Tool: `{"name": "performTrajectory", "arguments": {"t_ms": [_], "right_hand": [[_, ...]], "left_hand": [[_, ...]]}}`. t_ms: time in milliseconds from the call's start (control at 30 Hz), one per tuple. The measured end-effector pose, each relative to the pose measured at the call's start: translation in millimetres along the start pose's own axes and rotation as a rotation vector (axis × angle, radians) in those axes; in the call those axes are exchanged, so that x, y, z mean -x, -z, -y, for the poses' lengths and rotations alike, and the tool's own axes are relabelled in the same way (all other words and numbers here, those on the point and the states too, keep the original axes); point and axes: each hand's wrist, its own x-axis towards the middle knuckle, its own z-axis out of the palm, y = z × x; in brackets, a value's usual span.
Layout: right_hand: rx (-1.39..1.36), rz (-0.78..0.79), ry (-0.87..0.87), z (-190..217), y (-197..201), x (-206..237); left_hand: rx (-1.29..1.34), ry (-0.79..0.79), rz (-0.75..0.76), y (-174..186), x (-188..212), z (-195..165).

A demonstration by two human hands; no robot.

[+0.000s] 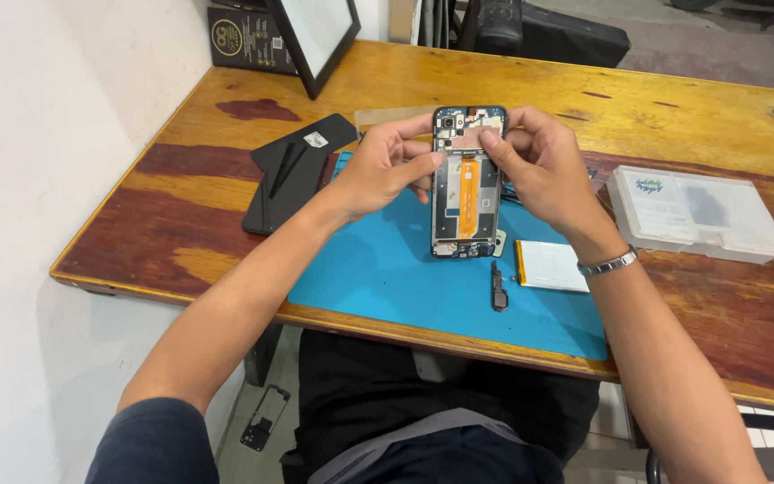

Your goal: The person disassembles a smartphone on a blue mat, removes the motherboard and camera module, cleans the interior with a brush, and reassembles the components. The person handles the phone frame, motherboard, camera module, and battery while using a brush and screwdriver.

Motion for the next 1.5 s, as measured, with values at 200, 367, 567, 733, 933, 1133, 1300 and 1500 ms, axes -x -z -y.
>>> {"name": "performTrajectory", "arguments": {"t_ms": [200,367,567,733,933,1133,1300,1500], "right_hand": [[0.073,-0.022,-0.022,4.6,-1.8,1.1],[0.174,-0.053,0.065,14.0,-4.9,2.5],[0.635,0.028,0.286,21.2,3.0,1.8],[0.705,0.044,0.362,20.5,5.1,2.6],[0.725,-0.008,0.333,20.0,5.7,2.8],[0.504,-0.003,0.228,17.7,7.8,2.3],[0.417,0.002,0.117,13.4,9.8,1.3],[0.345,0.026,0.079,8.1,4.5,1.5]], "left_hand": [[0.007,-0.052,0.036,-2.6,0.7,-3.4],[-0.040,-0.042,-0.028,-9.1,-0.4,-2.9],[-0.061,0.054,-0.052,-6.6,-0.8,-3.4],[-0.056,0.115,-0.059,-3.9,-2.8,-3.8],[-0.075,0.139,-0.062,-2.6,-2.9,-4.5],[-0.064,0.134,-0.057,-4.1,-1.9,-2.7],[-0.084,0.120,-0.070,-5.6,-2.8,0.3],[-0.057,0.160,-0.168,-8.1,-6.2,9.0]]}}
